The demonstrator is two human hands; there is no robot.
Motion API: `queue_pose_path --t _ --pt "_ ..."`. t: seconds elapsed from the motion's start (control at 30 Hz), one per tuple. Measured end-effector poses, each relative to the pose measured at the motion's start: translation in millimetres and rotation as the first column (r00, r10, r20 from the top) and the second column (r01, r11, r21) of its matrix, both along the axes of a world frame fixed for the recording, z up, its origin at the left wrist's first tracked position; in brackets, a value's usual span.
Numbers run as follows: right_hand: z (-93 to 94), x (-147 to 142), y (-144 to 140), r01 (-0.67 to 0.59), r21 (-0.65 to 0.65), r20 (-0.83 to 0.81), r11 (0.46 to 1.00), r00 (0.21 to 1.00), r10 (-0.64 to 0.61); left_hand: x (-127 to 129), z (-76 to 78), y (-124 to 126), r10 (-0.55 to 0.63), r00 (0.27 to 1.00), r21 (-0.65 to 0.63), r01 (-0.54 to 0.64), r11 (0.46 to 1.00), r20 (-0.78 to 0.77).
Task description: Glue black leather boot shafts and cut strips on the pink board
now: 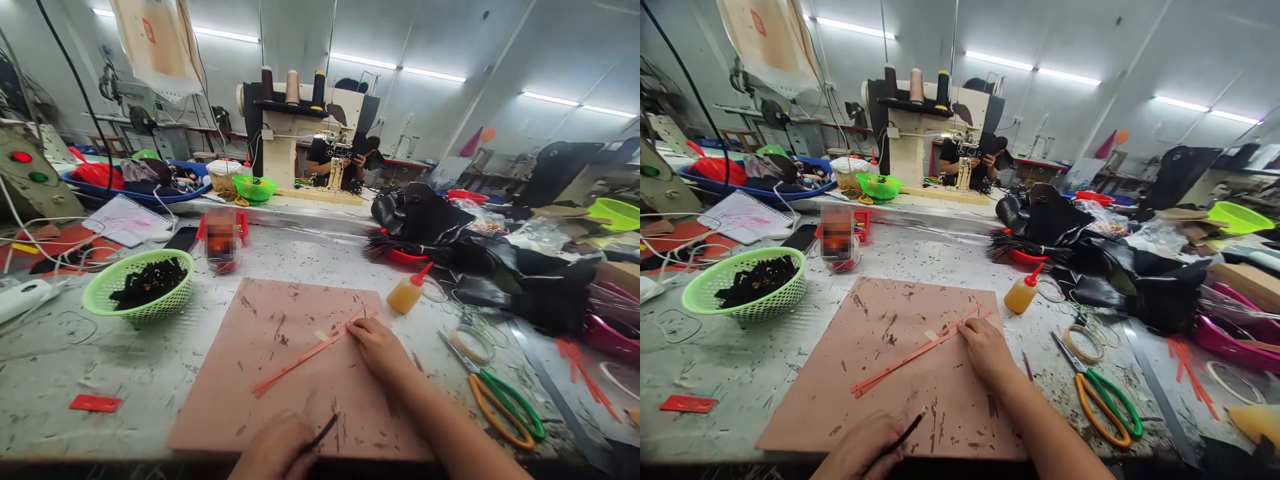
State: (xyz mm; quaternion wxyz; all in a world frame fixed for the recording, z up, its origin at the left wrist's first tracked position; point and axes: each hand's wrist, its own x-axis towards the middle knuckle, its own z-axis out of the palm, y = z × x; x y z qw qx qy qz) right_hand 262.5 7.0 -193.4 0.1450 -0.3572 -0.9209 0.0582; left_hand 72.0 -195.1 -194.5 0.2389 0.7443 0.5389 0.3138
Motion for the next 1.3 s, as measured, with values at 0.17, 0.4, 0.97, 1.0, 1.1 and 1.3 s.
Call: queue_pose_path --t 0.17,0.4,0.97,1.0,1.1,1.3 --pt "12.3 1.3 -14.5 0.041 -0.063 0.061 0.997 0.997 -0.037 -15.3 -13.1 -0.7 0.299 0.857 0.285 -0.188 0.940 -0.419" --pt "36.8 -35.2 -4.8 -0.052 -0.250 0.051 0.967 0.996 0.066 1.1 6.0 7.5 0.260 0.776 0.290 -0.104 0.951 -0.575" --pt "66.0 -90.2 38.8 -0.172 -0.679 0.175 0.714 0.906 0.385 21.6 23.1 33.4 0.076 0.846 -0.056 -0.123 0.991 -0.527" --pt "65.4 -86.2 39.0 -0.184 -0.686 0.143 0.704 0.915 0.379 21.7 24.2 33.8 0.074 0.853 -0.059 -0.122 0.991 -0.517" --pt "60.6 -74.1 37.8 -0.215 -0.692 0.033 0.689 0.944 0.328 20.9 25.3 34.4 0.078 0.878 -0.068 -0.125 0.990 -0.473" --pt "43.2 -67.8 32.2 -0.266 -0.694 -0.129 0.669 0.960 0.248 19.4 20.1 34.2 0.083 0.904 -0.094 -0.134 0.986 -0.418"
